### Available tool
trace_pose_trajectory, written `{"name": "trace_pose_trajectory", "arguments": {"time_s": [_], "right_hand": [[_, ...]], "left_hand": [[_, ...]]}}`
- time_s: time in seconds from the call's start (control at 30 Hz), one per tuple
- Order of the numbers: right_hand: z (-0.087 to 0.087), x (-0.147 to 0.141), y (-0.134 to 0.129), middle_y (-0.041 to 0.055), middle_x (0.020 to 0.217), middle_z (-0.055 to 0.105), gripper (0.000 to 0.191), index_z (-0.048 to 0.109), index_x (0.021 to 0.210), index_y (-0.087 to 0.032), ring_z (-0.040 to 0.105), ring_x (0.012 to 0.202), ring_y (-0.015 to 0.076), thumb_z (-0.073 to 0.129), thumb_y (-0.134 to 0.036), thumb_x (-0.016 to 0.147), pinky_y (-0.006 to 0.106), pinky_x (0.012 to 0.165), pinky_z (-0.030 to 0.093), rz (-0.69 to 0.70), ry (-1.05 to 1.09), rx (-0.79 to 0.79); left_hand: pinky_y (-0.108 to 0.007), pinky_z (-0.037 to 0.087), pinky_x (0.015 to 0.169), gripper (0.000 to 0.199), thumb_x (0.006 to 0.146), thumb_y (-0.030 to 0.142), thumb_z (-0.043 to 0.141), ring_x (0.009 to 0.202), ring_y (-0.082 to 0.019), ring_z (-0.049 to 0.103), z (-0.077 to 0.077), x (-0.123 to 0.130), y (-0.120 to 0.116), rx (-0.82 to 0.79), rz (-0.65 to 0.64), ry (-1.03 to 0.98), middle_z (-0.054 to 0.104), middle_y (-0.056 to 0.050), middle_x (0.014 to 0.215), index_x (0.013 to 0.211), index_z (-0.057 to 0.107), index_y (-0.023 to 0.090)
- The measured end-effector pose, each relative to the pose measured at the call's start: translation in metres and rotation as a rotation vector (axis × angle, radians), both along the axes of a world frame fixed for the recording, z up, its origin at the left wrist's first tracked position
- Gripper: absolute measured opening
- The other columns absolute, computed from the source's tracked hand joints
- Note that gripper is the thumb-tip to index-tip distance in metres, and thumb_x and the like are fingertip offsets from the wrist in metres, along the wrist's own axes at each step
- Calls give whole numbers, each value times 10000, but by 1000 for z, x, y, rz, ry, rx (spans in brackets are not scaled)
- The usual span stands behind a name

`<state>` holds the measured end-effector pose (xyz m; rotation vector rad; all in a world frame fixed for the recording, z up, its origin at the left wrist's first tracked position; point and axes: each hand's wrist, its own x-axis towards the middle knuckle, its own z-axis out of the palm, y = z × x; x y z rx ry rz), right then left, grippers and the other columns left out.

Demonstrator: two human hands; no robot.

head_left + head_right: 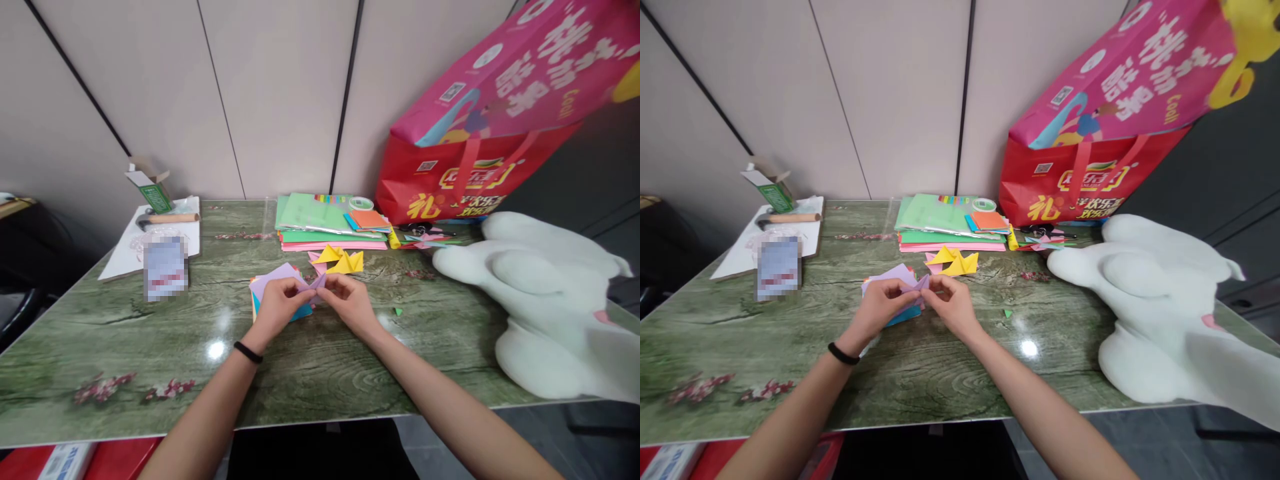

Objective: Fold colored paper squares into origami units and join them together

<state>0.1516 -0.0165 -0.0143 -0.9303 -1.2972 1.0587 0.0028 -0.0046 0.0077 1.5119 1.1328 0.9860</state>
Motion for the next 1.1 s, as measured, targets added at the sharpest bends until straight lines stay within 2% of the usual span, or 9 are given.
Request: {"name": "trace_pose_trajectory", "arguments": {"time_s": [0.13, 0.27, 0.37, 0.47, 0.57, 0.63, 0.77, 0.83, 1.1], "right_hand": [[-2, 4, 2, 4, 671, 621, 203, 658, 764, -176, 528, 577, 119, 692, -357, 679, 239, 534, 435, -65, -53, -21], [-7, 7, 5, -6, 602, 589, 240, 655, 715, -163, 492, 531, 107, 699, -393, 663, 235, 512, 399, -79, -81, -52], [-9, 6, 5, -11, 613, 585, 245, 653, 733, -164, 498, 545, 104, 705, -390, 651, 228, 518, 398, -59, -64, -61], [-8, 5, 5, -25, 596, 567, 260, 657, 770, -168, 485, 523, 96, 711, -384, 636, 219, 490, 385, -35, -68, -77], [-6, 6, 5, -34, 555, 552, 264, 654, 725, -162, 478, 488, 90, 736, -384, 607, 219, 470, 389, -44, -56, -95], [-5, 6, 5, -25, 569, 575, 265, 661, 733, -163, 506, 503, 98, 743, -381, 607, 225, 486, 419, -60, -40, -87], [-1, 7, 4, 20, 758, 675, 261, 681, 831, -183, 605, 664, 139, 731, -354, 641, 272, 636, 506, -39, 4, -35], [0, 7, 3, 24, 777, 687, 222, 689, 817, -188, 617, 696, 147, 723, -338, 658, 287, 680, 512, -48, 4, -14], [3, 4, 0, 23, 760, 682, 145, 684, 771, -202, 633, 745, 169, 718, -309, 680, 315, 707, 531, -54, -31, 71]], "left_hand": [[-216, 466, 506, 189, 623, 272, 724, 515, -127, 611, -3, 3, -2, -161, -76, -82, 664, -20, 565, 613, 604, 126], [-248, 507, 513, 273, 626, 348, 735, 557, -178, 665, -4, 7, -7, -301, -195, -96, 688, -57, 602, 701, 614, 115], [-246, 513, 512, 297, 623, 372, 737, 557, -183, 670, -4, 9, -8, -302, -179, -65, 685, -70, 586, 613, 596, 111], [-251, 513, 510, 272, 642, 355, 725, 524, -171, 657, -6, 8, -9, -287, -173, -52, 683, -67, 568, 631, 607, 111], [-257, 506, 502, 235, 666, 329, 706, 522, -178, 656, -8, 8, -8, -265, -181, -48, 677, -59, 561, 632, 600, 121], [-246, 483, 481, 213, 690, 326, 683, 544, -185, 659, -9, 8, -7, -186, -158, -15, 676, -47, 573, 645, 611, 131], [-240, 458, 548, 190, 773, 317, 605, 579, -158, 632, -12, 5, -5, 182, -37, 176, 689, -22, 613, 694, 677, 159], [-242, 457, 596, 179, 801, 292, 580, 593, -151, 625, -14, 3, -3, 323, -14, 253, 700, -14, 632, 741, 703, 176], [-265, 480, 649, 155, 786, 159, 583, 682, -175, 660, -17, -1, -5, 601, 63, 392, 729, -36, 748, 859, 713, 200]]}}
